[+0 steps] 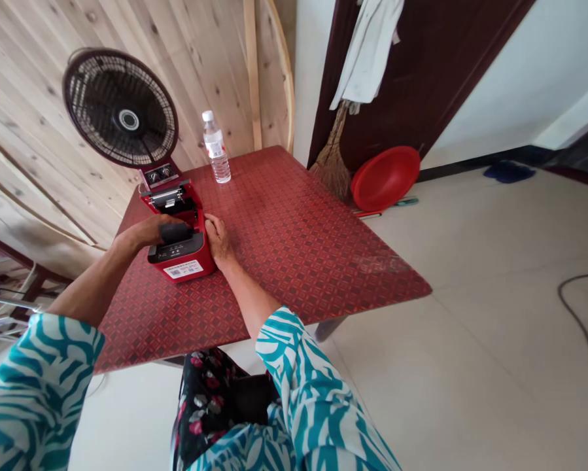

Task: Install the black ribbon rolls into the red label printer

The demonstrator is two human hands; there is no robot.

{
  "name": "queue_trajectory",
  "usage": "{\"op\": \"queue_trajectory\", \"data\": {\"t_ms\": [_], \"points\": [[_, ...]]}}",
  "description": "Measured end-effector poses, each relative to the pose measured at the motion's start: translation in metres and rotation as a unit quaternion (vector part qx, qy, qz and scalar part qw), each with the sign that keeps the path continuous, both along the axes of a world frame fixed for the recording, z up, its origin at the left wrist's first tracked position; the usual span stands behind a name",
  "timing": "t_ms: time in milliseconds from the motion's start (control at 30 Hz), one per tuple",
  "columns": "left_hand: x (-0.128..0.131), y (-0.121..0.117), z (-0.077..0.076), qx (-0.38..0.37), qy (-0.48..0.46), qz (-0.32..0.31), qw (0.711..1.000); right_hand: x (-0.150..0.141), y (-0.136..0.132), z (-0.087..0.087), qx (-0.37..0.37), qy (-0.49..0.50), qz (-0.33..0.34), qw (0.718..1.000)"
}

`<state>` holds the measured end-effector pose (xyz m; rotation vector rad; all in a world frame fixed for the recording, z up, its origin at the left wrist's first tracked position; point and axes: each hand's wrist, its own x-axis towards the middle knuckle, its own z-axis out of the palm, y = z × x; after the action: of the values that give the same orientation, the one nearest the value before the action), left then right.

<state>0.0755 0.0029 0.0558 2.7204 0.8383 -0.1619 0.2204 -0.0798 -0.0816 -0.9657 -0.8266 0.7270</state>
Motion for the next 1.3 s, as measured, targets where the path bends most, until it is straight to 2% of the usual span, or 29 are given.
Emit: {"op": "queue_trajectory", "data": {"t_ms": [100,233,533,633,700,733,833,900,933,1100,1200,1300], "points": [[0.007,-0.001,0.004,0.039,0.069,-0.004,0.997,0.0,0.002,-0.001,-0.002,0.01,0.001,1.0],[0.005,-0.005,0.005,0.043,0.048,-0.04,0.997,0.001,0.003,-0.003,-0.001,0.011,0.003,1.0],[-0.011,-0.013,0.002,0.074,-0.125,0.035,0.989,0.001,0.0,-0.003,-0.015,0.011,0.003,1.0],[-0.02,-0.018,0.002,0.037,-0.21,0.037,0.976,0.0,-0.002,-0.001,-0.018,0.007,-0.001,1.0],[-0.03,-0.023,-0.001,-0.014,-0.293,0.056,0.954,0.0,-0.004,0.0,-0.021,0.007,-0.001,1.0],[-0.038,-0.026,-0.004,-0.042,-0.346,0.071,0.935,0.0,-0.005,0.0,-0.021,0.008,0.001,1.0],[-0.066,-0.034,-0.021,-0.1,-0.502,0.118,0.851,0.001,-0.006,0.0,-0.018,0.01,0.004,1.0],[-0.087,-0.038,-0.037,-0.108,-0.558,0.156,0.808,0.001,-0.006,0.0,-0.016,0.012,0.004,1.0],[-0.096,-0.04,-0.046,-0.109,-0.568,0.177,0.797,0.002,-0.006,-0.001,-0.017,0.013,0.004,1.0],[-0.122,-0.041,-0.087,-0.1,-0.535,0.276,0.792,0.003,-0.007,-0.001,-0.027,0.021,0.015,0.999],[-0.121,-0.035,-0.101,-0.091,-0.52,0.296,0.796,0.003,-0.009,0.0,-0.031,0.024,0.013,0.999],[-0.117,-0.03,-0.109,-0.093,-0.502,0.292,0.809,0.002,-0.011,0.002,-0.033,0.027,0.014,0.999]]}}
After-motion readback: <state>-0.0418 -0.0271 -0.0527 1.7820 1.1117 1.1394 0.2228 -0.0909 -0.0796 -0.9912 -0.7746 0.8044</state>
